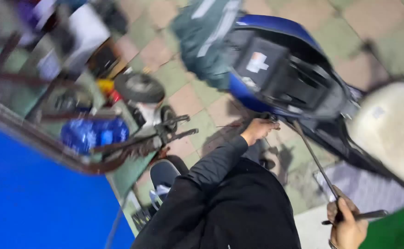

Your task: The person uses a T-handle wrench to tighten bolts on the battery compartment of a blue scooter. They work on multiple fasteners around the battery area, then place a green jacket into the compartment and close the seat lid.

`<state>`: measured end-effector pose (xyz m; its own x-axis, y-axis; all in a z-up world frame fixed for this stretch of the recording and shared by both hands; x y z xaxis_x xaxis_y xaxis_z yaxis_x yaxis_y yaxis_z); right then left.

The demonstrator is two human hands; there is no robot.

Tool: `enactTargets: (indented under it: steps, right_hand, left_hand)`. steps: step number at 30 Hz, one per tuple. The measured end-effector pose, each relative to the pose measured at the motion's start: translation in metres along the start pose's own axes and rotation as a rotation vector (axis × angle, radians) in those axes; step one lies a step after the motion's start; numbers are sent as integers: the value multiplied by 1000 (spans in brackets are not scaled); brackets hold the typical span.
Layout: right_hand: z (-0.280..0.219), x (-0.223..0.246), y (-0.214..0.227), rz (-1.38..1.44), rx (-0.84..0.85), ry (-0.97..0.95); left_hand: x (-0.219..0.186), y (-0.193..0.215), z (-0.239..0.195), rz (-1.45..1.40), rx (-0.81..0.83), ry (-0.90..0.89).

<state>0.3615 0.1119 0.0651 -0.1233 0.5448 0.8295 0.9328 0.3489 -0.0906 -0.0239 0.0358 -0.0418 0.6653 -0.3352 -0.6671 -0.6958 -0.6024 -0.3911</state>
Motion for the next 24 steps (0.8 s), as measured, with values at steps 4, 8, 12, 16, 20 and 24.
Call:
enactTargets:
  steps: [4, 8, 12, 16, 20, 24]
  right_hand:
    - [23, 53, -60, -129, 282, 53]
    - [19, 78, -117, -234, 403, 67]
    - [30, 65, -162, -581, 517, 58]
    - [49, 25, -227, -450, 485, -128]
    - [36, 23, -356, -546, 551, -153]
    - [49, -7, -482, -643, 512, -81]
  left_hand:
    - [-25, 41, -62, -168, -70, -104]
    - [-27, 72, -110, -183, -231, -67]
    - [6, 125, -101, -349, -346, 1]
    - [-11, 184, -111, -490, -402, -66]
    - [-15, 280, -109, -761, -528, -173]
    - [16, 404, -73, -1065, -751, -154]
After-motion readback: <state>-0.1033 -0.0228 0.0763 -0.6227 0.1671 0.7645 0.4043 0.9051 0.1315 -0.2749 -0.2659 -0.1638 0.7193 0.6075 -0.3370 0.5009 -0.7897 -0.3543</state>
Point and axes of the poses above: each hand's wrist, its own z-axis towards the middle knuckle, its own y-axis out of the back of the hand, x = y × z, the point moved 6 cm from there along z, towards the middle knuckle, and after that the axes turned 11 degrees about x, right-handed, at the moved point
